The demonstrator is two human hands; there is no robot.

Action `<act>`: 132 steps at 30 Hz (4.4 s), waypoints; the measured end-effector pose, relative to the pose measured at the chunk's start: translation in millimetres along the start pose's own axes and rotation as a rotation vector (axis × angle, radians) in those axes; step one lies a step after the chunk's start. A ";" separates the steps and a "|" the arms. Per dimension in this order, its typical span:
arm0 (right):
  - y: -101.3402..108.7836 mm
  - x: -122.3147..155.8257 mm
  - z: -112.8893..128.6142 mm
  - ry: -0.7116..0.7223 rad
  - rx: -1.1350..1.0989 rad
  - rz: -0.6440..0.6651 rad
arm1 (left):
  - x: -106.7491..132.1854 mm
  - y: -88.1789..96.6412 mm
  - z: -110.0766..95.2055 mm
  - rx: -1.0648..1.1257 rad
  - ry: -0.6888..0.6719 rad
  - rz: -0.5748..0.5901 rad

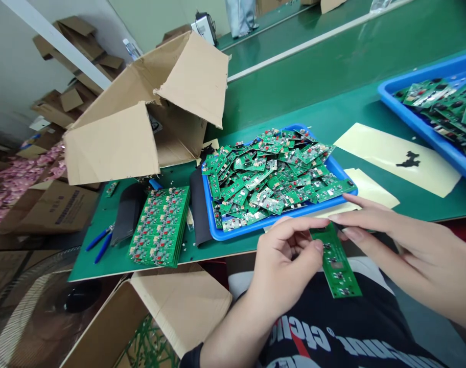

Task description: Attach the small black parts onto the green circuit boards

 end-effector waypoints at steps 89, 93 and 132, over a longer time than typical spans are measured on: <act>-2.3 9.7 0.4 0.022 0.112 0.165 | 5.6 -4.6 22.0 0.090 0.257 0.054; -3.7 13.7 16.1 0.212 0.255 0.111 | 6.2 -4.5 23.3 0.095 0.255 0.048; -1.2 5.2 17.4 0.175 0.228 0.025 | 5.6 5.8 6.6 -0.051 0.016 -0.084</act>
Point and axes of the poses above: each hand's wrist, its own x-axis away from the middle knuckle, its own y-axis out of the back of the hand, z = x × y, the point moved 9 cm from there along -x, towards the middle knuckle, and after that the axes turned 5 degrees about -y, right-handed, at the moved point
